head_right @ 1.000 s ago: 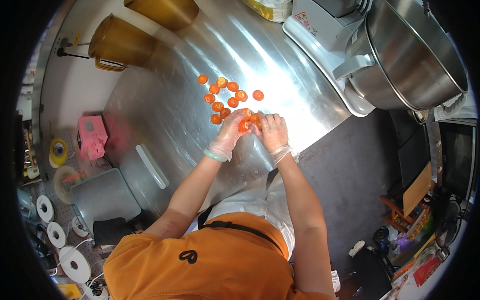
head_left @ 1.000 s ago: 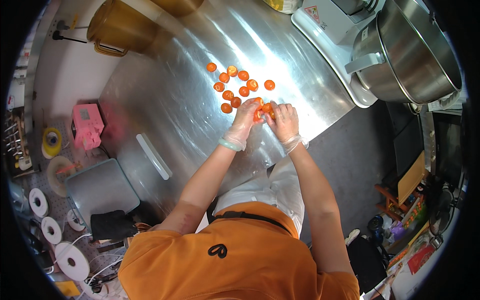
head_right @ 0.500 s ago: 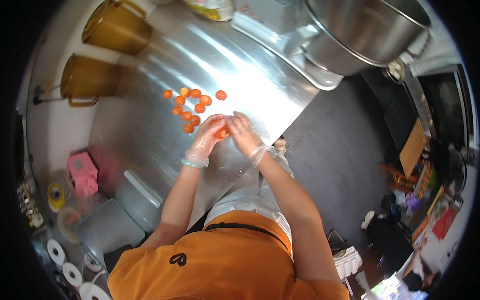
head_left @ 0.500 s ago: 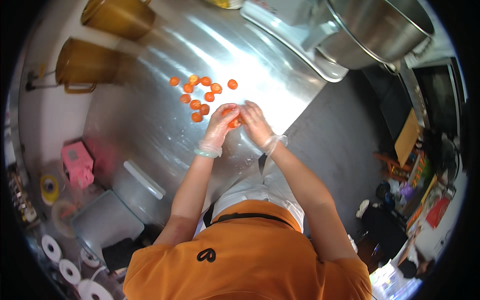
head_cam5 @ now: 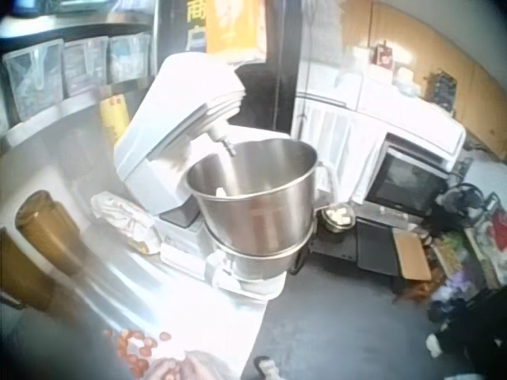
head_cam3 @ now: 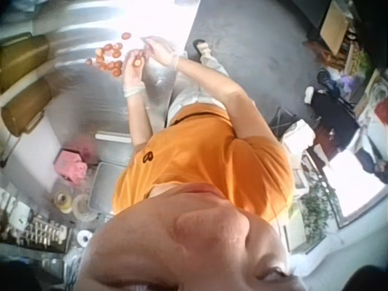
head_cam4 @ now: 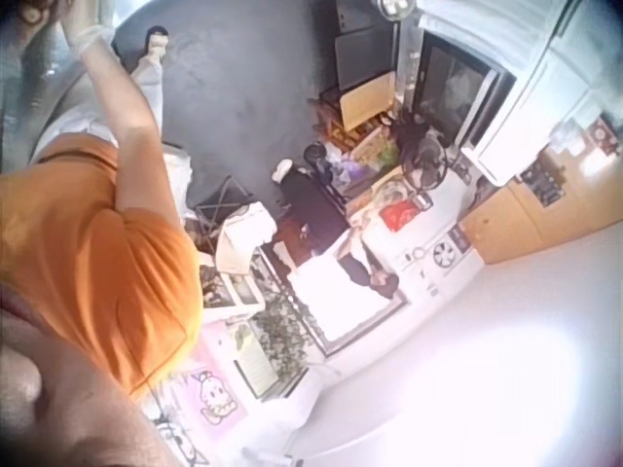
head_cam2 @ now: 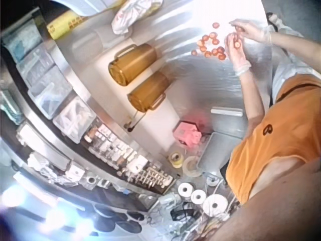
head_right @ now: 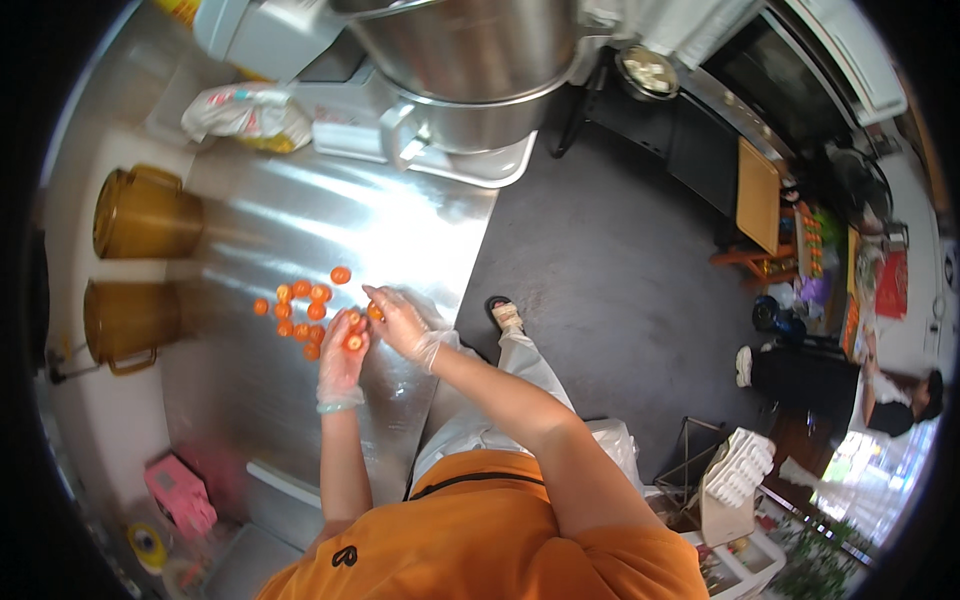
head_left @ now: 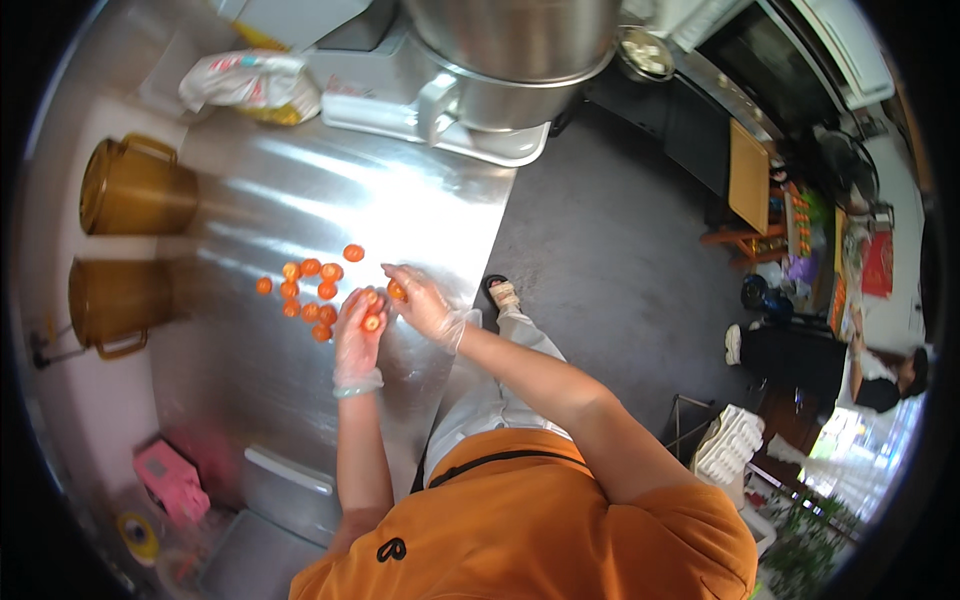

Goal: The person organizes orange sphere-shaped ingredients on a metal counter by hand and moves them onto a tray. The person wipes the metal counter by hand and then retrieves a purple cloth from a shelf, placing it over a tray of pastries.

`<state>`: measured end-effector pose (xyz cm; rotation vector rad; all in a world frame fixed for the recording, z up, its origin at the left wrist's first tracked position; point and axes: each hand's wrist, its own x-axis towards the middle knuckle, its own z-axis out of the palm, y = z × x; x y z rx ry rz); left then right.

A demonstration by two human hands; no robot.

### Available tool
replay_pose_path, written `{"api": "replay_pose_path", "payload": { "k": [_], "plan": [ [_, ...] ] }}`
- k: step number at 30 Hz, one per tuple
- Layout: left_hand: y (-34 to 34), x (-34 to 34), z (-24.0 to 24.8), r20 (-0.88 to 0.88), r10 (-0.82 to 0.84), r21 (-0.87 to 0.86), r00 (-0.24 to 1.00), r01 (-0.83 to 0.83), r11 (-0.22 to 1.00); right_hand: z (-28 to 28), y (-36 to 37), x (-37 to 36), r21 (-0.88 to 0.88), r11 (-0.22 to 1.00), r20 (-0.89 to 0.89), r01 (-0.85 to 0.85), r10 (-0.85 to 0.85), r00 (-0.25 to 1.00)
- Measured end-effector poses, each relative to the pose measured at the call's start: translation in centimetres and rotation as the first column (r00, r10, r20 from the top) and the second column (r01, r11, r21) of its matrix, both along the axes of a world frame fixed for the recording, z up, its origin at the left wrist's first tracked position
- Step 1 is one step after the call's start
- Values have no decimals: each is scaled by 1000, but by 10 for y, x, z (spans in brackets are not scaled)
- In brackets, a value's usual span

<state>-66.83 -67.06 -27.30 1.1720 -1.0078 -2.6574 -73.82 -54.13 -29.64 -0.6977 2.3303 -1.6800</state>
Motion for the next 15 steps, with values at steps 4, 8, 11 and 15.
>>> {"api": "replay_pose_path", "payload": {
  "k": [4,8,11,15],
  "plan": [
    [-7,23,3,-23,10,141,1000,-7,990,28,13,8,-238,955,612,177,6,791],
    [11,36,28,-33,-4,193,999,10,981,51,67,20,-431,859,785,277,205,584],
    [39,38,43,-46,-46,177,998,53,983,59,122,28,-392,860,818,327,164,551],
    [104,24,62,-25,-93,210,995,96,973,54,213,30,-434,759,852,485,171,495]
  ]
}}
